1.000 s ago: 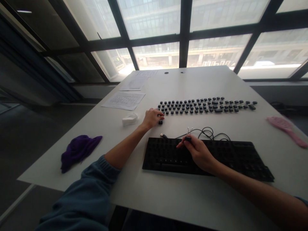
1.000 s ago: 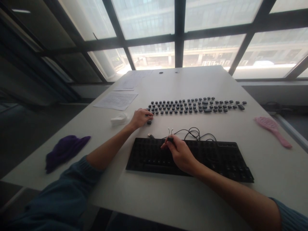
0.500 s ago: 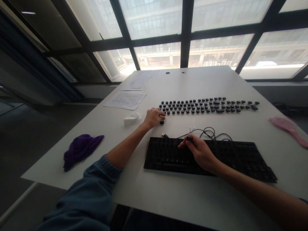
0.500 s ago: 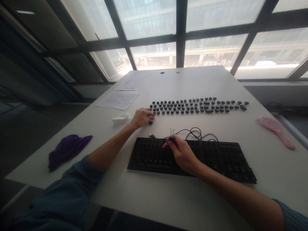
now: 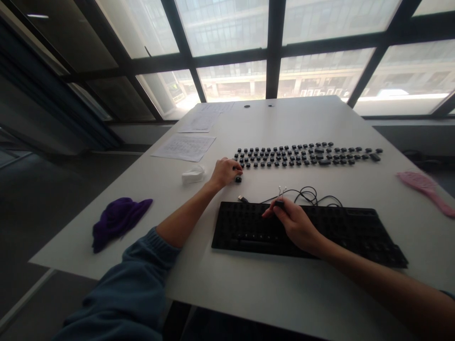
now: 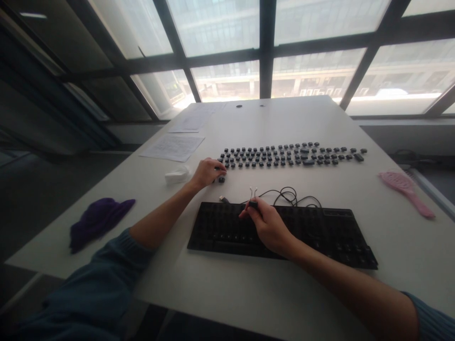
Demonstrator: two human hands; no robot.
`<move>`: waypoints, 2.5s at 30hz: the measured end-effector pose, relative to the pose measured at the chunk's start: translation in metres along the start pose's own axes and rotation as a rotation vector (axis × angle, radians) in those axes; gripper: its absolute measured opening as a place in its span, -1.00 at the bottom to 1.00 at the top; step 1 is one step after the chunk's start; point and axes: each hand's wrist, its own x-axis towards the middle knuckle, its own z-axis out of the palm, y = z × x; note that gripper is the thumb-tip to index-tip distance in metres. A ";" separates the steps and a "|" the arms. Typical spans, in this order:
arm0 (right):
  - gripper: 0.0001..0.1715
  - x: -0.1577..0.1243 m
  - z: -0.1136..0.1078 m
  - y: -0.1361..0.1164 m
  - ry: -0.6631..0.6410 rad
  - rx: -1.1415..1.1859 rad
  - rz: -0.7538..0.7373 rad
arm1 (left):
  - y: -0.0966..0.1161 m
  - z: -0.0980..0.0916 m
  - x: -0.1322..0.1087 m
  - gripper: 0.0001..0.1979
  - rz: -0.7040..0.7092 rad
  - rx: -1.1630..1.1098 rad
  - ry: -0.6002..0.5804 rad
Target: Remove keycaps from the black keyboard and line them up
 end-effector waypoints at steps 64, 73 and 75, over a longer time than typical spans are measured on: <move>-0.80 0.000 0.001 0.002 0.012 -0.003 -0.046 | 0.072 -0.033 -0.224 -0.61 0.291 -0.270 0.079; -0.79 0.001 0.001 0.003 0.022 0.000 -0.049 | 0.078 -0.033 -0.223 -0.61 0.302 -0.272 0.076; -0.79 0.000 0.001 0.004 0.025 0.000 -0.047 | 0.078 -0.033 -0.223 -0.60 0.308 -0.269 0.067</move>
